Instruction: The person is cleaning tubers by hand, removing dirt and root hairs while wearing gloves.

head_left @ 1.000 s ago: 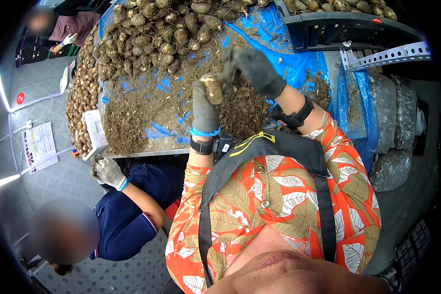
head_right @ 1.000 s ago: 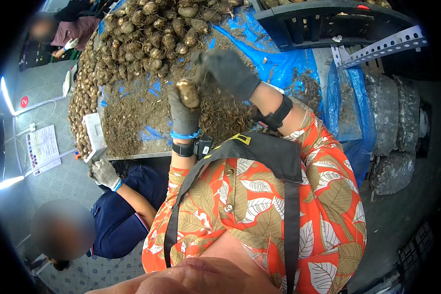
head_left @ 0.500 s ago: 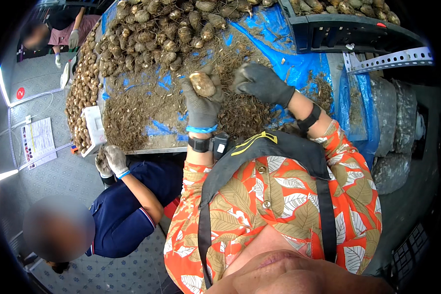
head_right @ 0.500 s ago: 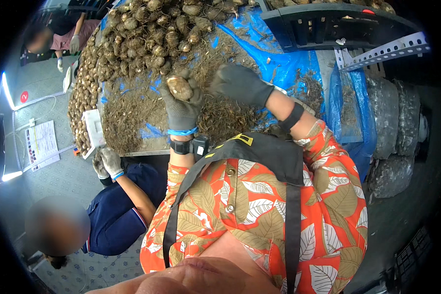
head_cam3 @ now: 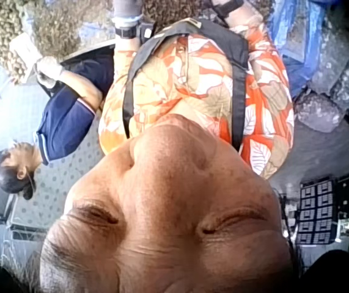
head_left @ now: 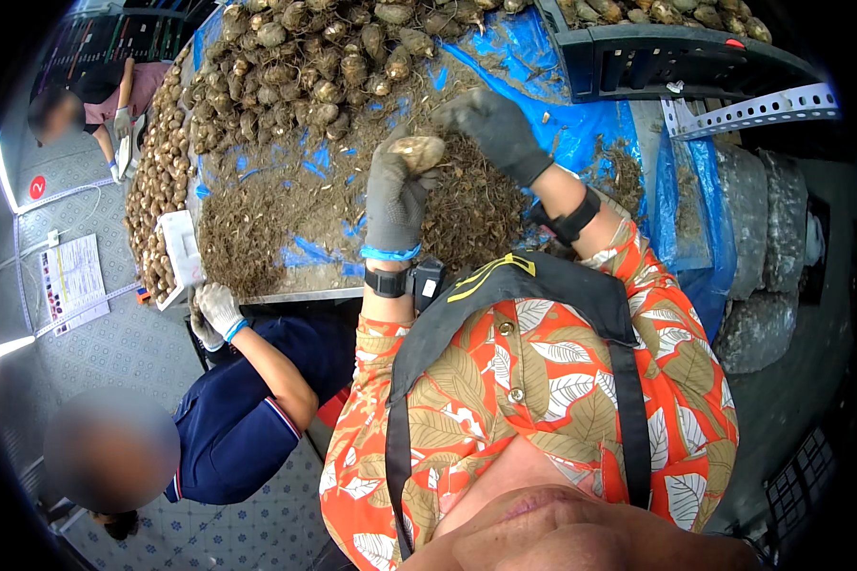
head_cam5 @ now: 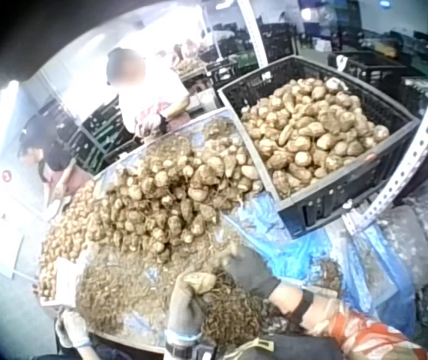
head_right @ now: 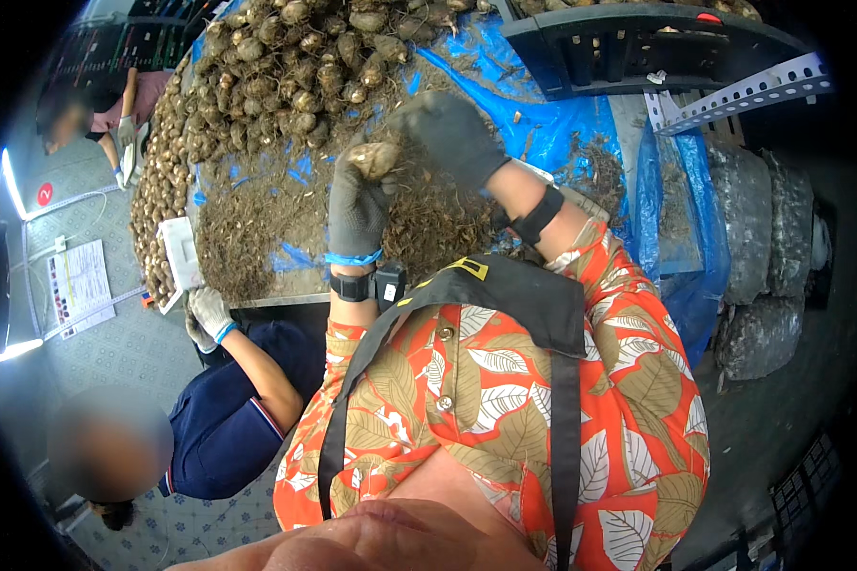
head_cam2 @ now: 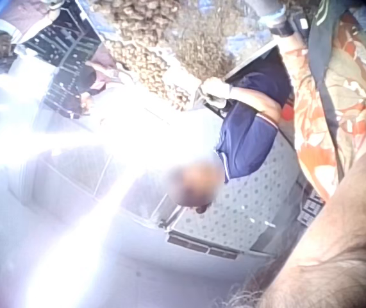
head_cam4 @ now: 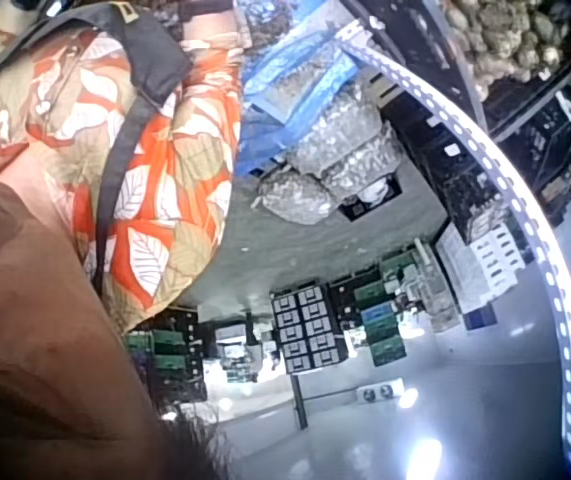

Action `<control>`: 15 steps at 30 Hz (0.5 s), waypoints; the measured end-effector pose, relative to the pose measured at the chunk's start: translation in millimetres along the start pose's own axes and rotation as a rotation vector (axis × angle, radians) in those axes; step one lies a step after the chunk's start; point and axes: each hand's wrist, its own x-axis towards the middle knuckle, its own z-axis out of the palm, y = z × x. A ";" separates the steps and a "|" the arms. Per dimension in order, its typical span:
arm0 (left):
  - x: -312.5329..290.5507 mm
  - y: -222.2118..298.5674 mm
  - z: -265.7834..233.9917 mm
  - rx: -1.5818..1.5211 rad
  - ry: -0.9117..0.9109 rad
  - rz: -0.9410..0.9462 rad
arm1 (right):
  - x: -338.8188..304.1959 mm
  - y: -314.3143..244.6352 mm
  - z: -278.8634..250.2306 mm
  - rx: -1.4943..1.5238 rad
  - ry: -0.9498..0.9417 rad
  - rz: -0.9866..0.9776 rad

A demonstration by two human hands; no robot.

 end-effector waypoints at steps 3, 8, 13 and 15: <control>-3.3 -1.1 -1.1 -0.116 0.080 0.008 | 2.0 13.7 -25.2 0.100 -0.136 0.081; -1.6 4.7 18.2 0.131 -0.058 0.057 | -3.7 5.3 0.7 -0.364 -0.417 -0.031; -6.1 15.1 18.8 0.265 0.019 0.061 | -7.7 -2.8 -23.4 0.045 -0.453 -0.077; -7.9 21.6 25.9 0.295 0.022 0.078 | 3.5 11.7 -35.4 0.150 -0.264 -0.154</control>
